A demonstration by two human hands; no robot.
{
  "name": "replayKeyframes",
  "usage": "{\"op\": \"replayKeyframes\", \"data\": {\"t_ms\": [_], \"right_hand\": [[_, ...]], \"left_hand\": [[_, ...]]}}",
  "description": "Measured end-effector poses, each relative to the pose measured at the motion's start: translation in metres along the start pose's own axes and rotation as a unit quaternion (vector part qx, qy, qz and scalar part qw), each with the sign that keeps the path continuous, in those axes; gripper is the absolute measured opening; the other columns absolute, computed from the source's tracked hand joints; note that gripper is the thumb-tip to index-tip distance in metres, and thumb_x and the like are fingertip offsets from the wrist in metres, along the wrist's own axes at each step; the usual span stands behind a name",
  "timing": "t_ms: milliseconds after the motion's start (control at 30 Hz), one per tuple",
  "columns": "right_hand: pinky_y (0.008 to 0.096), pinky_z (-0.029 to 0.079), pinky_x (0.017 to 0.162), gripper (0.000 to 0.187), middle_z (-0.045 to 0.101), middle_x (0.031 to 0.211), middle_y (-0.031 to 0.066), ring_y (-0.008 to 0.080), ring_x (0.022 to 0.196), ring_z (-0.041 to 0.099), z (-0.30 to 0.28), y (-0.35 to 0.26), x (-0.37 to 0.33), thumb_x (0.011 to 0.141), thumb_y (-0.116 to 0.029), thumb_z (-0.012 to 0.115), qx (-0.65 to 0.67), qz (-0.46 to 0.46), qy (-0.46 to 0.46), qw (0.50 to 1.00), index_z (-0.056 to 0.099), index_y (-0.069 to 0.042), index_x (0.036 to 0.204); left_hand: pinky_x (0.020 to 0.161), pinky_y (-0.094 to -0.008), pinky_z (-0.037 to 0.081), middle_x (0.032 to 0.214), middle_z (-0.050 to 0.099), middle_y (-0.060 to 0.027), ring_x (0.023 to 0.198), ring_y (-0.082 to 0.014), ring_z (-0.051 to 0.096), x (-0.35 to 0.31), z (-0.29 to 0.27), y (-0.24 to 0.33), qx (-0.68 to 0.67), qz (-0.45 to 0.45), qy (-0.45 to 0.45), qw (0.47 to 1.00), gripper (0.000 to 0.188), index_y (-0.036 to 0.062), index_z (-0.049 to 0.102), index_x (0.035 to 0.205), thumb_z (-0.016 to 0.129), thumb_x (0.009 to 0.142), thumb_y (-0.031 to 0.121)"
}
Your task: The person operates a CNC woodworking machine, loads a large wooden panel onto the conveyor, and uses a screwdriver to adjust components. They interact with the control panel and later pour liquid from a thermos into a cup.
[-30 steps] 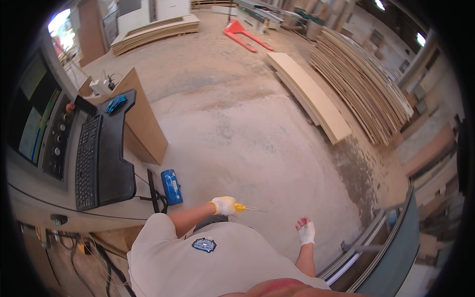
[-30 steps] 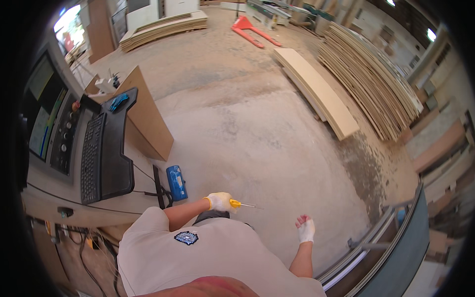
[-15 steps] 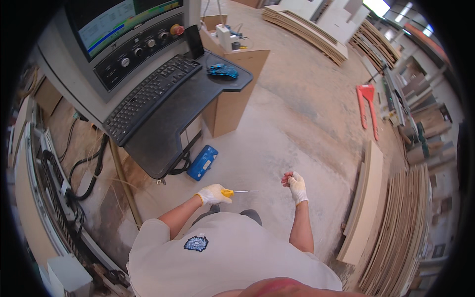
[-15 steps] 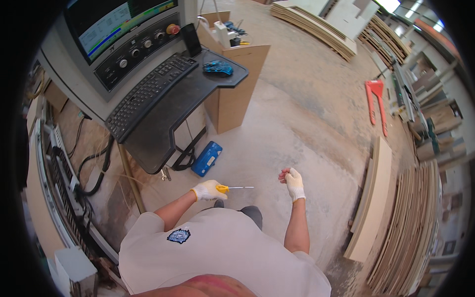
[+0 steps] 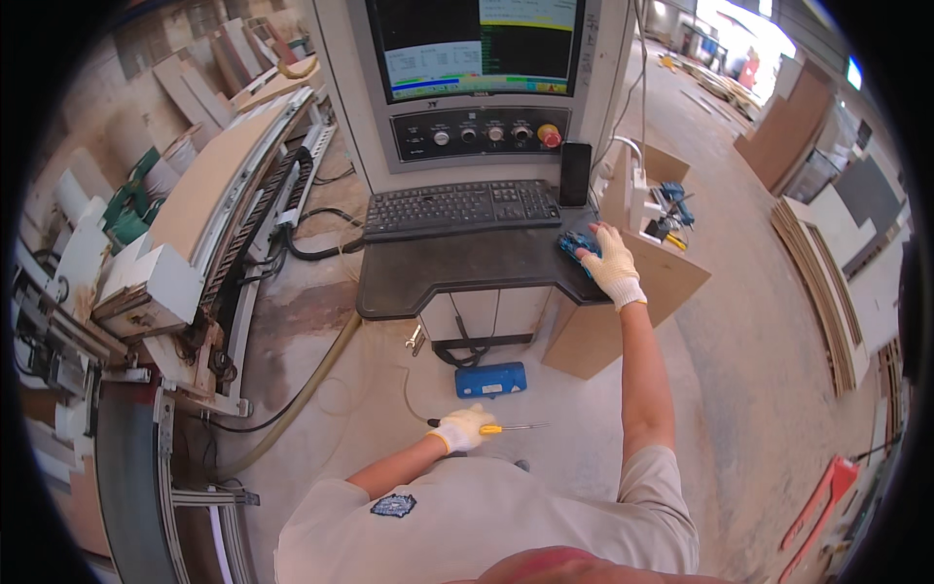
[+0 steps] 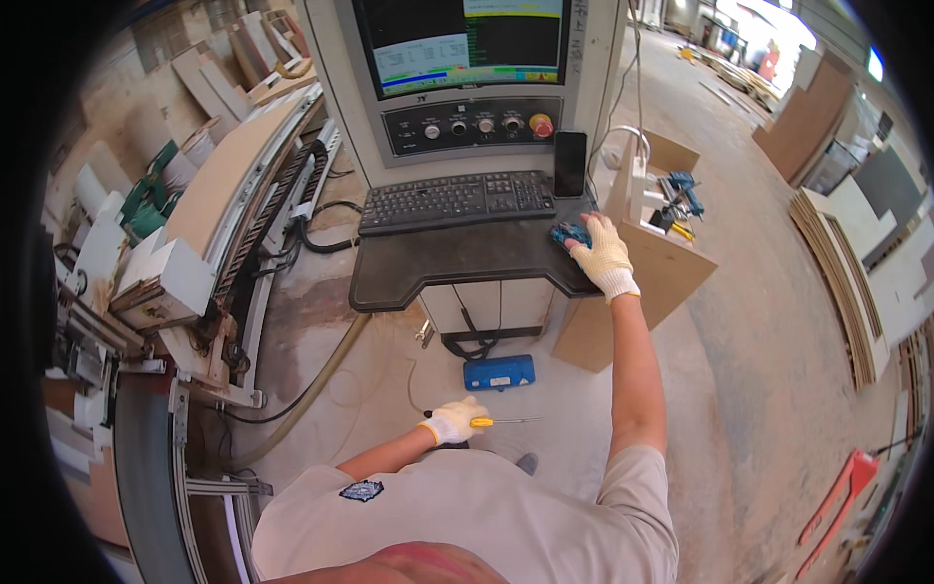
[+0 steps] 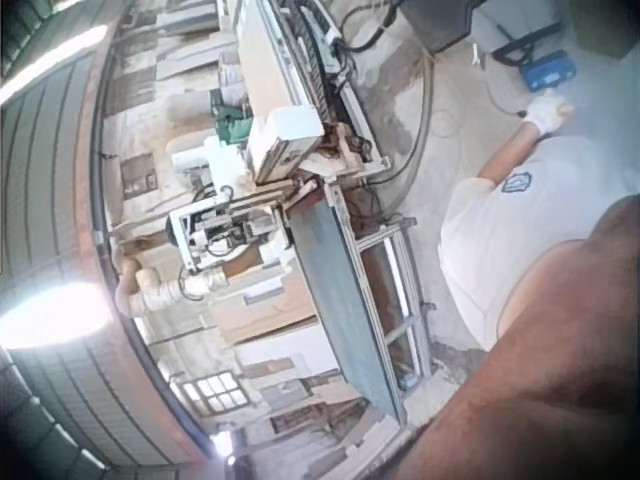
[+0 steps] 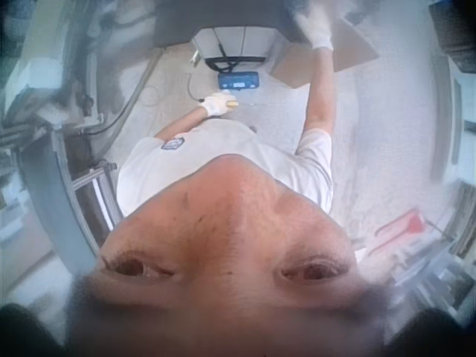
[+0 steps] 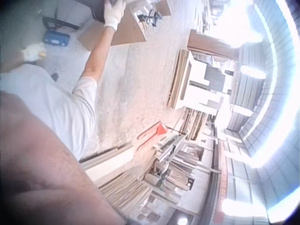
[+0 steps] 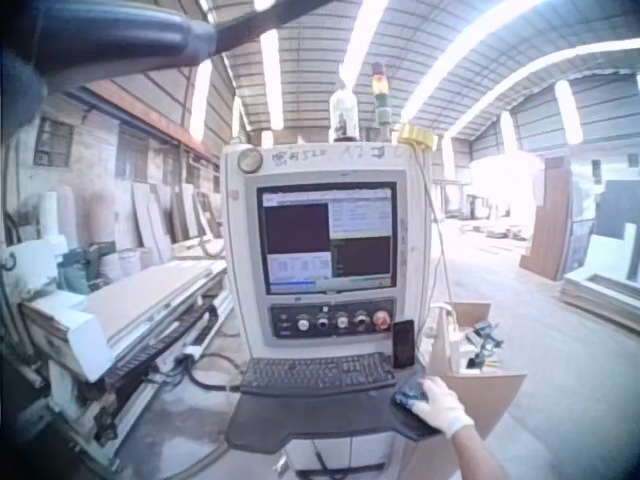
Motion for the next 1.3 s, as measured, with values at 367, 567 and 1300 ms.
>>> {"op": "replayKeyframes", "data": {"t_ms": [367,567,1300], "right_hand": [[0.049,0.047,0.107,0.051,0.058,0.147,0.0109,0.0356,0.129,0.058,0.04,-0.006,0.014,0.082,-0.027,0.074,-0.051,-0.1,-0.061,0.992,0.068,-0.018,0.132],[0.0487,0.05,0.104,0.047,0.06,0.142,0.0129,0.0375,0.124,0.06,0.036,-0.014,0.011,0.082,-0.025,0.073,-0.055,-0.129,-0.05,0.989,0.07,-0.016,0.128],[0.0491,0.046,0.108,0.053,0.058,0.145,0.0156,0.0374,0.129,0.058,0.03,-0.023,0.008,0.078,-0.021,0.077,-0.036,-0.117,-0.073,0.99,0.069,-0.014,0.13]], "left_hand": [[0.096,-0.0484,0.052,0.119,0.069,-0.0119,0.113,-0.0372,0.066,-0.016,-0.001,-0.007,-0.064,0.0,0.043,0.997,0.031,0.0198,0.066,0.119,0.066,0.093,0.037],[0.092,-0.0447,0.054,0.116,0.074,-0.0127,0.109,-0.0346,0.068,0.028,-0.038,0.034,-0.01,0.145,-0.075,0.987,0.034,0.0168,0.072,0.122,0.07,0.089,0.024],[0.075,-0.0418,0.054,0.095,0.075,-0.0088,0.088,-0.0257,0.07,0.145,-0.169,0.089,0.194,0.309,-0.297,0.883,0.04,0.0093,0.076,0.109,0.082,0.069,0.013]]}}
Point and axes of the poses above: each hand's wrist, its own x-axis towards the middle knuckle, its own z-axis out of the palm, y = z × x, the point moved 6 cm from there along x, towards the middle knuckle
